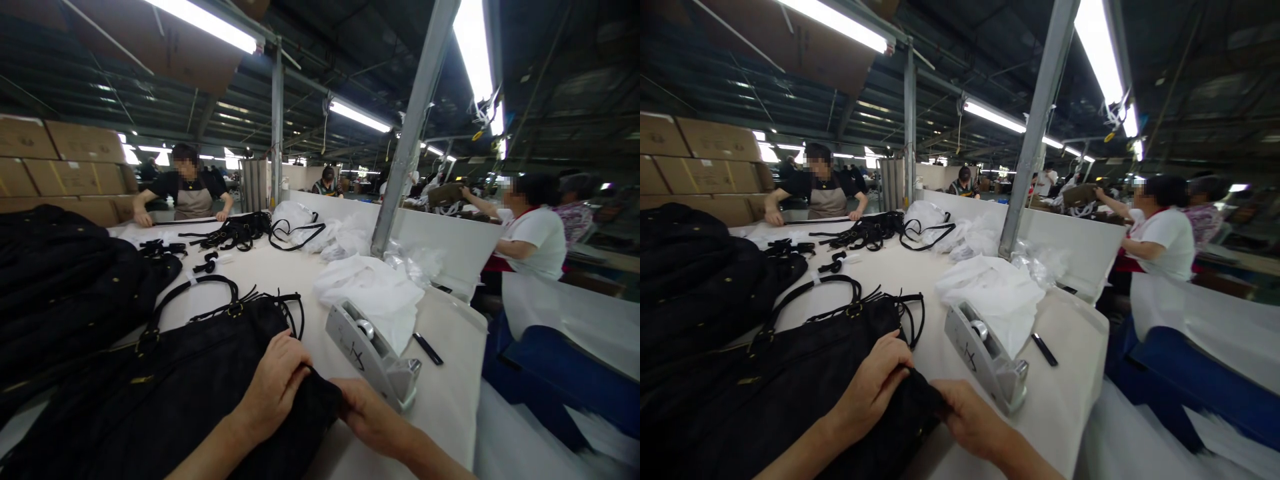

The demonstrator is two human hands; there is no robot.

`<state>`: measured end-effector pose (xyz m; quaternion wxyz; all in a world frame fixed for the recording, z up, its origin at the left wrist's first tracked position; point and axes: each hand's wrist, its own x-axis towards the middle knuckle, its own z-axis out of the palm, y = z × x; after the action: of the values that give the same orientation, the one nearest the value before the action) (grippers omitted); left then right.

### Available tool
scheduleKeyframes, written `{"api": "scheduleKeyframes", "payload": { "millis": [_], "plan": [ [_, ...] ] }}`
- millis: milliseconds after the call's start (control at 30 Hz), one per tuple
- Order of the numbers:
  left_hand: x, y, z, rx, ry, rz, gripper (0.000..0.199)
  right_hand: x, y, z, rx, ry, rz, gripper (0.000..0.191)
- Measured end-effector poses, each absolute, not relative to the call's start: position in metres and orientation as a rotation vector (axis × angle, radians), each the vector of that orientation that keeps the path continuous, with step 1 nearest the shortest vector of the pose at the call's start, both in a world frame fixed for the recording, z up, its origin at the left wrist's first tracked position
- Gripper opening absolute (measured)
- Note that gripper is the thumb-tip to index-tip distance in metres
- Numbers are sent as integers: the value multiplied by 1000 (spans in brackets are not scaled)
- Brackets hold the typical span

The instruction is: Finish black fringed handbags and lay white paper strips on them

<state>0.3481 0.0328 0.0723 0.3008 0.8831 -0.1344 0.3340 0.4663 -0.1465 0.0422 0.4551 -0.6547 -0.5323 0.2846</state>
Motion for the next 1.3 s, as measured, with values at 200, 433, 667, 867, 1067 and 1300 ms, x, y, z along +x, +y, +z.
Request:
{"api": "scheduleKeyframes", "payload": {
  "millis": [200, 433, 667, 867, 1067, 1300],
  "plan": [
    [350, 35, 65, 2314, -337, 764, 15, 460, -144, 30, -1577, -1053, 769, 21],
    [347, 27, 71, 2434, -314, 998, 15, 457, -148, 30, -1573, -1015, 831, 18],
    [339, 5, 70, 2367, -246, 869, 22, 444, -156, 35, -1899, -951, 574, 9],
    [326, -13, 78, 2427, -81, 499, 32, 441, -160, 41, -1641, -753, 845, 20],
    [323, -16, 66, 2534, -81, 372, 70, 440, -159, 48, -1401, -483, 1029, 22],
    [322, -12, 62, 2488, -116, 468, 72, 433, -158, 56, -1220, -272, 1074, 26]
  ]
}}
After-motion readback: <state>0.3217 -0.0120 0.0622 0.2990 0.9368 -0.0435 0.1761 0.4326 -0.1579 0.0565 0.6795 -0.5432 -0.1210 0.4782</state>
